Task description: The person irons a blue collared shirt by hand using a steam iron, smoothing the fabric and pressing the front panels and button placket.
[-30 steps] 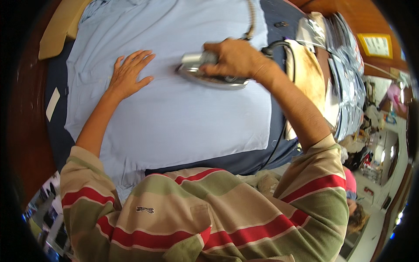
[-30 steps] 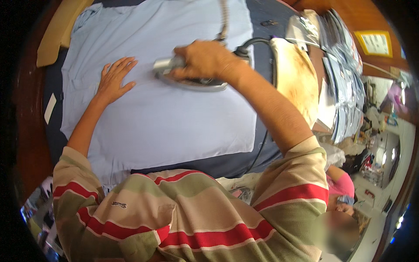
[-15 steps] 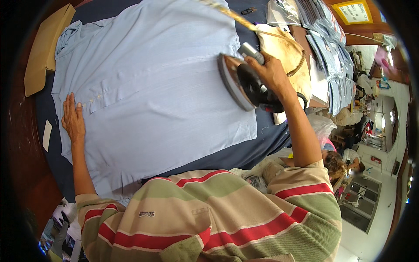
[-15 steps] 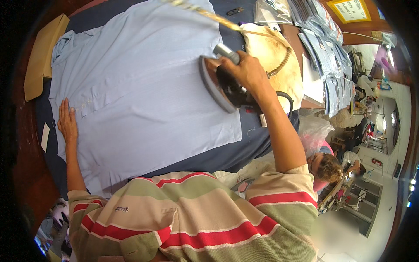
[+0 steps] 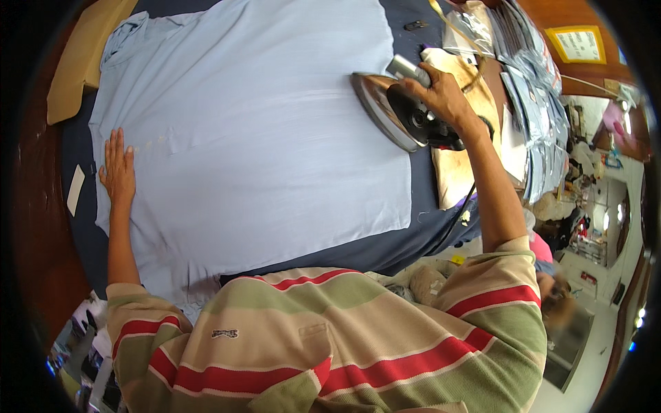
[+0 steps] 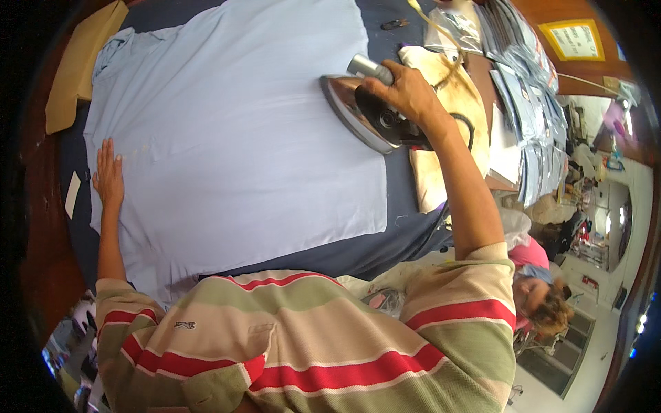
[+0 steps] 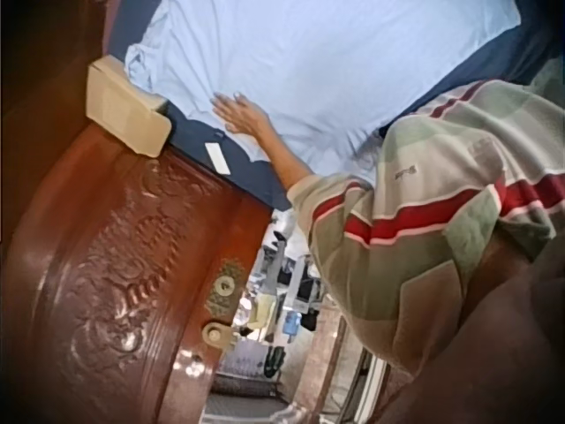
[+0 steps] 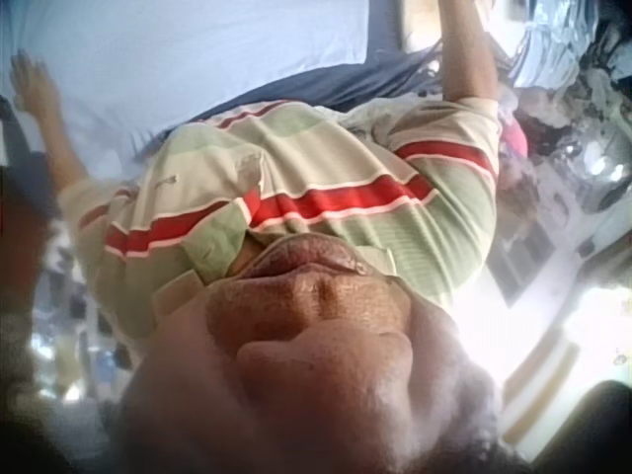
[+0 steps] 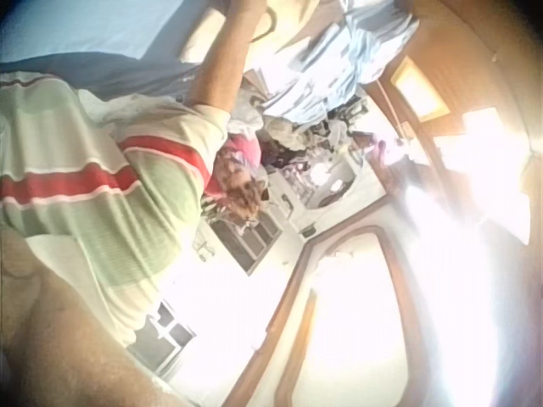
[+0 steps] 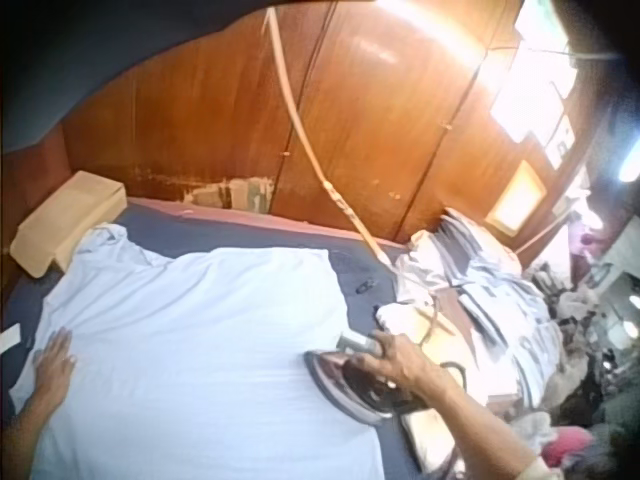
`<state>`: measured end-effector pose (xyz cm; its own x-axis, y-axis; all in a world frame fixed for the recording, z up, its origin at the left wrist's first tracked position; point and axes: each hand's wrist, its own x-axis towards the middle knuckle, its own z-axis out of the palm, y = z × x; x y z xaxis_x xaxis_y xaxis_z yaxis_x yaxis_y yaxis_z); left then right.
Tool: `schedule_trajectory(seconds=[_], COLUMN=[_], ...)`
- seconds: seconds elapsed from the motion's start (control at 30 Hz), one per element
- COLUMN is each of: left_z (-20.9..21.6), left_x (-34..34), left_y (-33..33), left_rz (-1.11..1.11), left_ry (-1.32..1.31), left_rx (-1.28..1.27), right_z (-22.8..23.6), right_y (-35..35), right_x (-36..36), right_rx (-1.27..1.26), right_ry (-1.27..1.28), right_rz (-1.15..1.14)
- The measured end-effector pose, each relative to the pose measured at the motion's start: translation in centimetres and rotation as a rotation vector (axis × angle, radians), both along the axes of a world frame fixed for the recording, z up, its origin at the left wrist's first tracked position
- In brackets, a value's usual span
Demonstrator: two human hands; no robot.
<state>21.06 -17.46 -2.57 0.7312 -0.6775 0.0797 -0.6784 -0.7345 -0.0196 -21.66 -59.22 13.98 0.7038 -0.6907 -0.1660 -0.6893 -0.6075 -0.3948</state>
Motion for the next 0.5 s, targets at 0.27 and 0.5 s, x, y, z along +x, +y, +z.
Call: schedule_trajectory(seconds=[0.27, 0.5], left_z=[0.2, -0.2], left_x=[0.1, 0.0], left_y=[0.1, 0.0], left_rz=[0.010, 0.023], left_ry=[-0.010, -0.029], left_rx=[0.010, 0.036], right_z=[1.1, 0.5], right_y=[1.7, 1.7], right_x=[3.3, 0.6], right_rx=[-0.037, -0.010], right_ry=[0.225, 0.175], right_rz=[0.451, 0.450])
